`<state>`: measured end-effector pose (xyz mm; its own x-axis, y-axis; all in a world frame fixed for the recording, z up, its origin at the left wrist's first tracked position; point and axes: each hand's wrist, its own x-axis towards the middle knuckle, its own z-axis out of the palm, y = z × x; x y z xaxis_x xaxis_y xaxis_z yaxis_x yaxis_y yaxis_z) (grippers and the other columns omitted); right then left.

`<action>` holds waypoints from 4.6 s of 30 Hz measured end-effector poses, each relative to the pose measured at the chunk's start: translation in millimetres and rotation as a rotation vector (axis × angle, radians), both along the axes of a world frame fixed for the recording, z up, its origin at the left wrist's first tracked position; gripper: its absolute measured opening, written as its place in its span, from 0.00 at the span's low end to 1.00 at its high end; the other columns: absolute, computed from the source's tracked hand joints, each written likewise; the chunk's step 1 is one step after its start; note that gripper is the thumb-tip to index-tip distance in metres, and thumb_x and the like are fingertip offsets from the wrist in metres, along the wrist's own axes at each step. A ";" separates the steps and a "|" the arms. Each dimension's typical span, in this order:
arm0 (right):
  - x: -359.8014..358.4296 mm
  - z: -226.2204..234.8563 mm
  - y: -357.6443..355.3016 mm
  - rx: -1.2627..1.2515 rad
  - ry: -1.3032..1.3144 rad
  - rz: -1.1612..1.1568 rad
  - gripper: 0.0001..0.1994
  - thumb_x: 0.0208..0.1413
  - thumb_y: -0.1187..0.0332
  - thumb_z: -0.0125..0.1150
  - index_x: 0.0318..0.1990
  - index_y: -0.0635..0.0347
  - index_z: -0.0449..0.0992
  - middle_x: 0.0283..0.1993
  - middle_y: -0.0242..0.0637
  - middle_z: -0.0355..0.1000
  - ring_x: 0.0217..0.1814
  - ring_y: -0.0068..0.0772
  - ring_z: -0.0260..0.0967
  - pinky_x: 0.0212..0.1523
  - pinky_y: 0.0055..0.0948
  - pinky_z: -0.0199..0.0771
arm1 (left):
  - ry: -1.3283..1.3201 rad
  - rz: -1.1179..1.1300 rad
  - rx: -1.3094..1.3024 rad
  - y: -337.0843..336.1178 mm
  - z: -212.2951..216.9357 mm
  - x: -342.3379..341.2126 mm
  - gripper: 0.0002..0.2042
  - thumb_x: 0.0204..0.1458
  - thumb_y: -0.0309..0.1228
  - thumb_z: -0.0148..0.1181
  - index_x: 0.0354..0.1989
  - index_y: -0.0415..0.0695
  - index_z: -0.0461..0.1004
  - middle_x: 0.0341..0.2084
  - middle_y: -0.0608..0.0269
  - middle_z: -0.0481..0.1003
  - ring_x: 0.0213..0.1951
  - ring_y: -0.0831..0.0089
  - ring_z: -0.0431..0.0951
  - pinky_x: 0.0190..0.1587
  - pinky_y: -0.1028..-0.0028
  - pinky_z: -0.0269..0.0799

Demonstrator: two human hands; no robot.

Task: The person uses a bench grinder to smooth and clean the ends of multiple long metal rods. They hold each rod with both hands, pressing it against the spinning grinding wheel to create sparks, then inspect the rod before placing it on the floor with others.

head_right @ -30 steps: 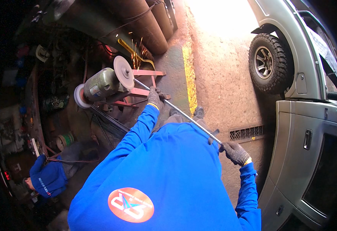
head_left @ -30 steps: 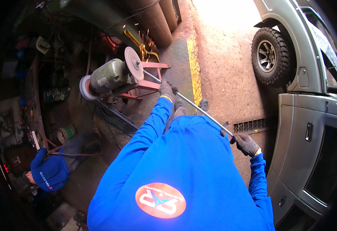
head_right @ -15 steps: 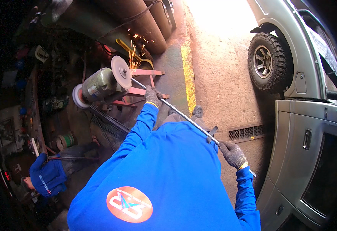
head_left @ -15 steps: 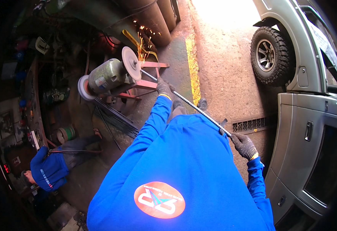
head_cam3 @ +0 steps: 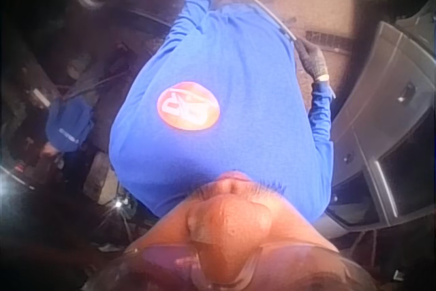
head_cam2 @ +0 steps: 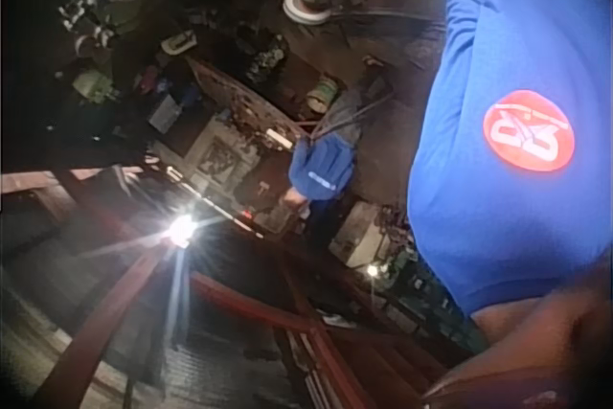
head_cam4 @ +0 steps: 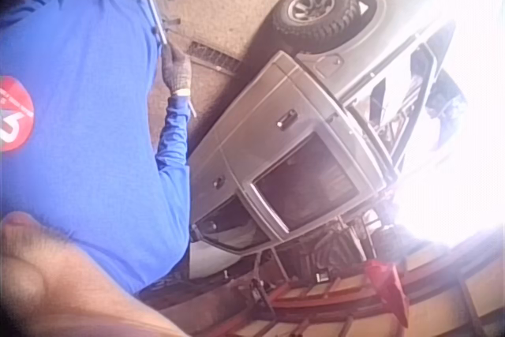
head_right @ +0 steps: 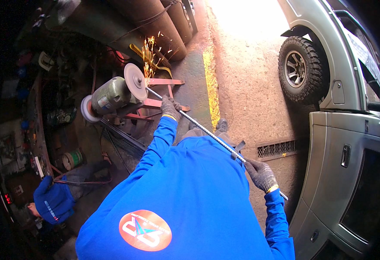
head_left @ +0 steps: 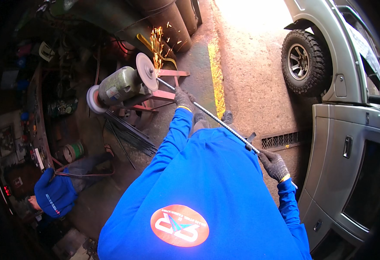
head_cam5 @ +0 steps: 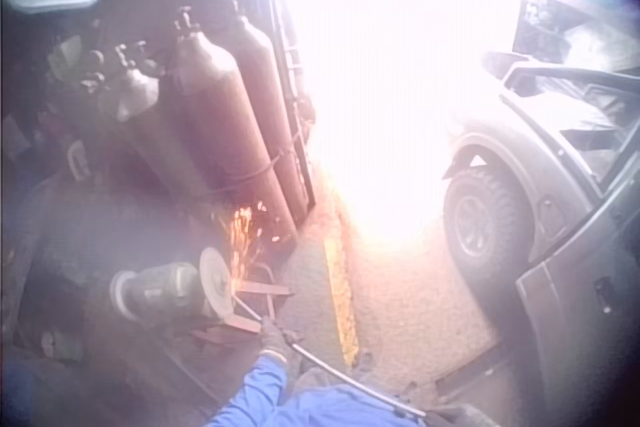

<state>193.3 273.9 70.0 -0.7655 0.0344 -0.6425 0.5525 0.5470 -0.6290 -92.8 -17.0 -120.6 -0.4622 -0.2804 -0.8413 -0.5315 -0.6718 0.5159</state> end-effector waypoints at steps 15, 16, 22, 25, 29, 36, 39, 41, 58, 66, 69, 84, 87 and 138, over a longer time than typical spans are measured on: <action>2.9 5.8 -2.9 0.114 0.031 0.026 0.19 0.61 0.54 0.55 0.53 0.55 0.76 0.41 0.54 0.76 0.45 0.53 0.76 0.43 0.41 0.75 | 0.083 0.006 0.109 -4.9 -2.6 2.2 0.19 0.61 0.51 0.46 0.23 0.53 0.58 0.10 0.74 0.51 0.10 0.77 0.51 0.12 0.76 0.50; 3.2 5.7 -2.9 0.127 0.039 0.033 0.19 0.61 0.54 0.56 0.53 0.54 0.76 0.40 0.54 0.76 0.44 0.54 0.76 0.43 0.42 0.75 | 0.095 0.005 0.119 -6.4 -4.0 2.8 0.19 0.61 0.51 0.46 0.23 0.53 0.58 0.10 0.74 0.51 0.10 0.77 0.51 0.12 0.76 0.50; 2.5 11.8 -8.4 0.253 0.063 0.058 0.19 0.59 0.52 0.58 0.52 0.51 0.78 0.36 0.54 0.76 0.40 0.56 0.75 0.39 0.46 0.75 | 0.125 0.018 0.174 -7.8 -0.6 3.0 0.19 0.61 0.49 0.47 0.23 0.53 0.59 0.09 0.74 0.52 0.10 0.78 0.52 0.11 0.76 0.51; 5.8 11.1 -9.4 0.265 0.094 0.057 0.19 0.58 0.52 0.58 0.51 0.51 0.78 0.36 0.54 0.76 0.40 0.56 0.75 0.39 0.46 0.75 | 0.128 0.022 0.183 -7.3 2.9 3.8 0.18 0.61 0.49 0.48 0.23 0.53 0.59 0.09 0.74 0.52 0.09 0.78 0.52 0.11 0.76 0.51; 7.6 13.3 -11.9 0.317 0.147 0.092 0.18 0.58 0.52 0.58 0.50 0.50 0.78 0.34 0.52 0.76 0.37 0.55 0.75 0.36 0.47 0.75 | 0.123 0.017 0.192 -8.5 4.8 3.5 0.19 0.61 0.49 0.49 0.21 0.54 0.58 0.09 0.75 0.51 0.09 0.78 0.51 0.11 0.76 0.50; 8.0 14.5 -16.8 0.443 0.188 0.182 0.17 0.58 0.53 0.59 0.49 0.49 0.78 0.29 0.49 0.75 0.32 0.54 0.75 0.31 0.48 0.73 | 0.149 -0.017 0.282 -15.5 -4.0 1.1 0.21 0.60 0.51 0.50 0.19 0.56 0.56 0.08 0.76 0.50 0.09 0.78 0.50 0.11 0.76 0.48; 10.9 10.4 -17.1 0.503 0.231 0.216 0.16 0.57 0.53 0.61 0.49 0.48 0.78 0.28 0.48 0.75 0.30 0.52 0.75 0.28 0.47 0.72 | 0.183 -0.023 0.304 -17.8 -8.4 1.7 0.19 0.58 0.52 0.52 0.22 0.55 0.58 0.10 0.76 0.51 0.09 0.78 0.52 0.11 0.75 0.50; 13.0 6.9 -16.9 0.532 0.263 0.235 0.16 0.57 0.53 0.61 0.49 0.47 0.78 0.26 0.47 0.75 0.29 0.51 0.74 0.27 0.46 0.72 | 0.185 -0.020 0.315 -18.2 -7.1 0.1 0.19 0.59 0.51 0.51 0.22 0.55 0.58 0.10 0.76 0.51 0.09 0.78 0.52 0.11 0.75 0.51; 12.6 11.6 -15.8 0.731 0.372 0.362 0.14 0.58 0.54 0.58 0.51 0.38 0.74 0.24 0.39 0.71 0.23 0.45 0.72 0.21 0.44 0.68 | 0.186 -0.041 0.335 -18.9 -7.5 2.2 0.18 0.61 0.49 0.47 0.21 0.55 0.57 0.07 0.74 0.52 0.09 0.77 0.52 0.12 0.74 0.52; 3.8 21.1 -15.9 0.812 0.500 0.400 0.12 0.55 0.59 0.60 0.48 0.37 0.76 0.23 0.34 0.70 0.22 0.39 0.70 0.21 0.39 0.68 | 0.159 -0.017 0.361 -17.0 -7.5 -2.3 0.19 0.61 0.48 0.47 0.19 0.55 0.57 0.07 0.74 0.53 0.08 0.76 0.54 0.12 0.73 0.53; 1.3 23.9 -14.9 0.856 0.560 0.400 0.12 0.53 0.61 0.61 0.46 0.37 0.78 0.23 0.32 0.70 0.23 0.37 0.70 0.21 0.38 0.68 | 0.179 -0.022 0.357 -16.7 -7.5 -1.3 0.20 0.61 0.48 0.46 0.18 0.55 0.56 0.07 0.74 0.53 0.08 0.76 0.54 0.12 0.72 0.53; -1.2 11.6 -13.9 0.919 0.667 0.168 0.14 0.48 0.61 0.67 0.44 0.48 0.81 0.25 0.34 0.72 0.26 0.36 0.70 0.27 0.36 0.70 | 0.248 0.003 0.432 -17.0 -15.5 0.5 0.20 0.59 0.47 0.45 0.15 0.57 0.54 0.07 0.75 0.51 0.08 0.76 0.51 0.13 0.71 0.50; -0.1 9.5 8.1 0.540 0.202 0.168 0.15 0.50 0.57 0.67 0.43 0.53 0.81 0.23 0.37 0.72 0.25 0.34 0.72 0.27 0.34 0.73 | 0.239 -0.030 0.376 -6.8 -21.8 13.0 0.19 0.59 0.46 0.45 0.16 0.56 0.55 0.08 0.75 0.51 0.09 0.76 0.51 0.12 0.72 0.49; -32.0 8.7 29.4 0.912 0.671 0.422 0.11 0.50 0.63 0.62 0.42 0.44 0.77 0.27 0.33 0.73 0.26 0.37 0.71 0.24 0.38 0.67 | 0.224 0.030 0.431 2.0 7.6 -6.7 0.20 0.57 0.42 0.46 0.13 0.57 0.51 0.06 0.74 0.49 0.08 0.75 0.49 0.14 0.71 0.51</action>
